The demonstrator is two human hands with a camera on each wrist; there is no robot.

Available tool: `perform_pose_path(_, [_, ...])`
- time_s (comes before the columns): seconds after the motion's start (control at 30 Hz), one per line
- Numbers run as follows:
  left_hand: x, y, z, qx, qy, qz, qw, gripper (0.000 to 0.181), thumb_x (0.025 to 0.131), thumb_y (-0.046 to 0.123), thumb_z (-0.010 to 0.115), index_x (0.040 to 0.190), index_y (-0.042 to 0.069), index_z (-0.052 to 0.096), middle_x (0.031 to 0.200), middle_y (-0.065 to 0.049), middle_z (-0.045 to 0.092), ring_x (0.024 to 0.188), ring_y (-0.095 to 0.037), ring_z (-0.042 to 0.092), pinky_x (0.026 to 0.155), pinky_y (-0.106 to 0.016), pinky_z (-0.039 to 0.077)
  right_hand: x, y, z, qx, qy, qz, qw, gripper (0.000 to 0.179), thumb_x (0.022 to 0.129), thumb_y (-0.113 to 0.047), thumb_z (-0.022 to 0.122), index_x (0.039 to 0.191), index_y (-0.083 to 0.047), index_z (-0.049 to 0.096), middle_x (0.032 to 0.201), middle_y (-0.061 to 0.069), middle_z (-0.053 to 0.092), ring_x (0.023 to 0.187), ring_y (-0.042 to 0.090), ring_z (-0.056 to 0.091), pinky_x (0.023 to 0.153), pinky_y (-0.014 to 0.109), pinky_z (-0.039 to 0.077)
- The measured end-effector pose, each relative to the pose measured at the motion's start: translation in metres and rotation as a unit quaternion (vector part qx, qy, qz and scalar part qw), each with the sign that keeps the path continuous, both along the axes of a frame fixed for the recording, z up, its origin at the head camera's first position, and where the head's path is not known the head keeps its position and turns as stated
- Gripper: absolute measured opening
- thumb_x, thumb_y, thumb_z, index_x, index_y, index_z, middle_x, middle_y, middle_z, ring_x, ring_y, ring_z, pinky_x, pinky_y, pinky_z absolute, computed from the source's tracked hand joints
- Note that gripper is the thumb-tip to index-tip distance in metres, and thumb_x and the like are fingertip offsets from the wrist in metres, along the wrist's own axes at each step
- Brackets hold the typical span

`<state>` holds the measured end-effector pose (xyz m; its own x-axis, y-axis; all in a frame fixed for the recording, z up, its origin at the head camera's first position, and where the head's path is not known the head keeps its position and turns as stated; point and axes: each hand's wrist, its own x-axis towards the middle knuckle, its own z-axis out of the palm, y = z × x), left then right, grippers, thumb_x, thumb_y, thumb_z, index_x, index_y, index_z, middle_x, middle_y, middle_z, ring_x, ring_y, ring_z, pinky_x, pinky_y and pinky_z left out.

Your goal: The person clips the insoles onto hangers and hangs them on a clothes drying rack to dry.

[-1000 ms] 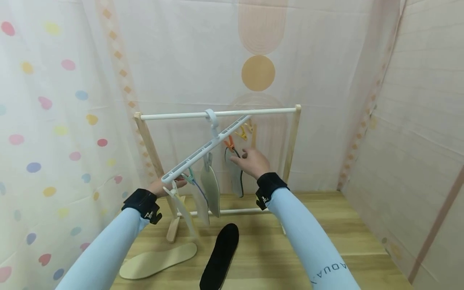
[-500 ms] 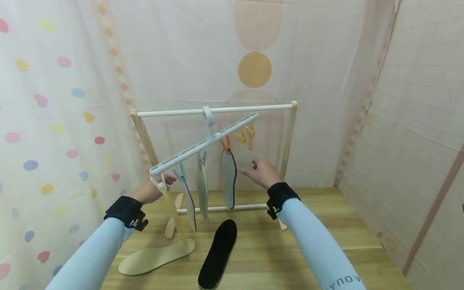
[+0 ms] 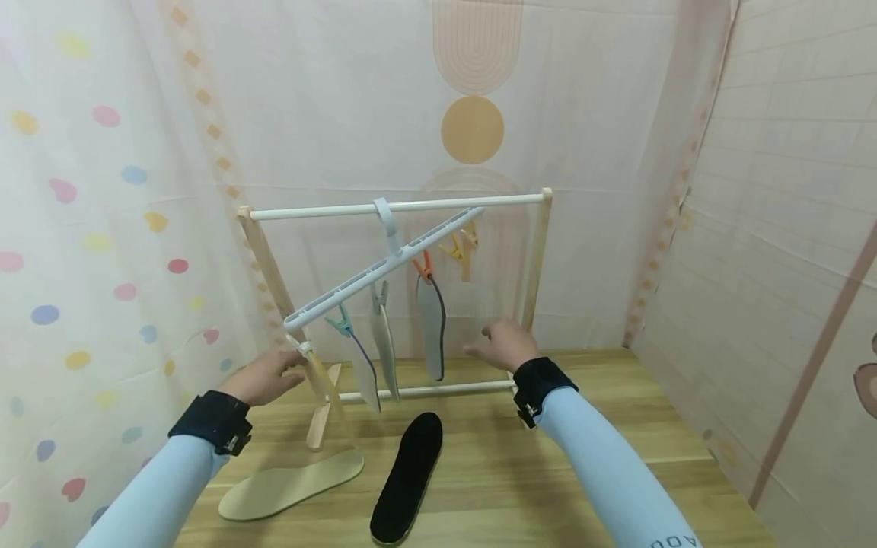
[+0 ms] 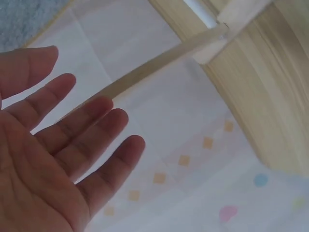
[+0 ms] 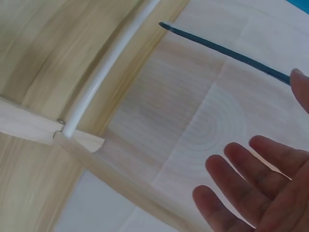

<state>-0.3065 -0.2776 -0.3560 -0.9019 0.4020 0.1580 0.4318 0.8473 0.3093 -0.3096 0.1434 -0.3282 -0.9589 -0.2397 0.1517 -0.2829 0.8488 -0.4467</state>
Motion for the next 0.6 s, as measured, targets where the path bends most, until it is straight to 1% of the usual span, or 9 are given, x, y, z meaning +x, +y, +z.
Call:
perform_pose_path(0.1, [0.000, -0.003, -0.002, -0.022, 0.013, 0.009, 0.9996, 0.031, 0.093, 0.008, 0.065, 0.118, -0.011, 0.062, 0.114, -0.027, 0.065, 0.108, -0.047, 0.060, 0.092, -0.057, 0.046, -0.002, -0.001, -0.009, 0.015, -0.001, 0.009, 0.9998, 0.055, 0.094, -0.038, 0.067, 0.126, 0.006, 0.061, 0.124, 0.024, 0.063, 0.111, 0.039, 0.062, 0.091, 0.050, 0.049])
perform_pose_path(0.2, [0.007, -0.007, -0.004, -0.024, 0.010, 0.016, 0.9995, 0.033, 0.093, 0.010, 0.066, 0.118, -0.012, 0.062, 0.114, -0.027, 0.065, 0.108, -0.046, 0.060, 0.091, -0.056, 0.046, 0.001, -0.002, -0.014, 0.028, -0.014, 0.016, 0.9994, 0.056, 0.093, -0.039, 0.069, 0.125, 0.007, 0.062, 0.123, 0.023, 0.064, 0.111, 0.039, 0.062, 0.092, 0.050, 0.049])
perform_pose_path(0.4, [0.020, -0.019, -0.008, -0.023, -0.013, 0.042, 0.9988, 0.039, 0.095, 0.015, 0.064, 0.122, -0.012, 0.059, 0.119, -0.030, 0.062, 0.112, -0.047, 0.058, 0.092, -0.057, 0.045, 0.003, -0.005, -0.023, 0.043, -0.034, 0.018, 0.9983, 0.053, 0.091, -0.038, 0.070, 0.122, 0.005, 0.064, 0.121, 0.021, 0.065, 0.108, 0.038, 0.063, 0.089, 0.050, 0.050])
perform_pose_path(0.5, [0.024, -0.024, -0.011, -0.029, -0.017, 0.053, 0.9980, 0.039, 0.095, 0.016, 0.064, 0.121, -0.012, 0.060, 0.118, -0.030, 0.063, 0.111, -0.048, 0.058, 0.092, -0.058, 0.045, 0.004, -0.007, -0.027, 0.057, -0.033, 0.026, 0.9975, 0.053, 0.090, -0.037, 0.071, 0.120, 0.006, 0.065, 0.120, 0.021, 0.065, 0.108, 0.039, 0.062, 0.089, 0.051, 0.050])
perform_pose_path(0.6, [0.027, -0.026, -0.015, -0.036, -0.021, 0.058, 0.9975, 0.038, 0.094, 0.017, 0.065, 0.119, -0.011, 0.061, 0.116, -0.030, 0.063, 0.110, -0.048, 0.058, 0.091, -0.058, 0.045, 0.008, -0.008, -0.031, 0.083, -0.030, 0.030, 0.9956, 0.054, 0.090, -0.038, 0.071, 0.120, 0.006, 0.066, 0.124, 0.021, 0.064, 0.112, 0.039, 0.061, 0.092, 0.049, 0.049])
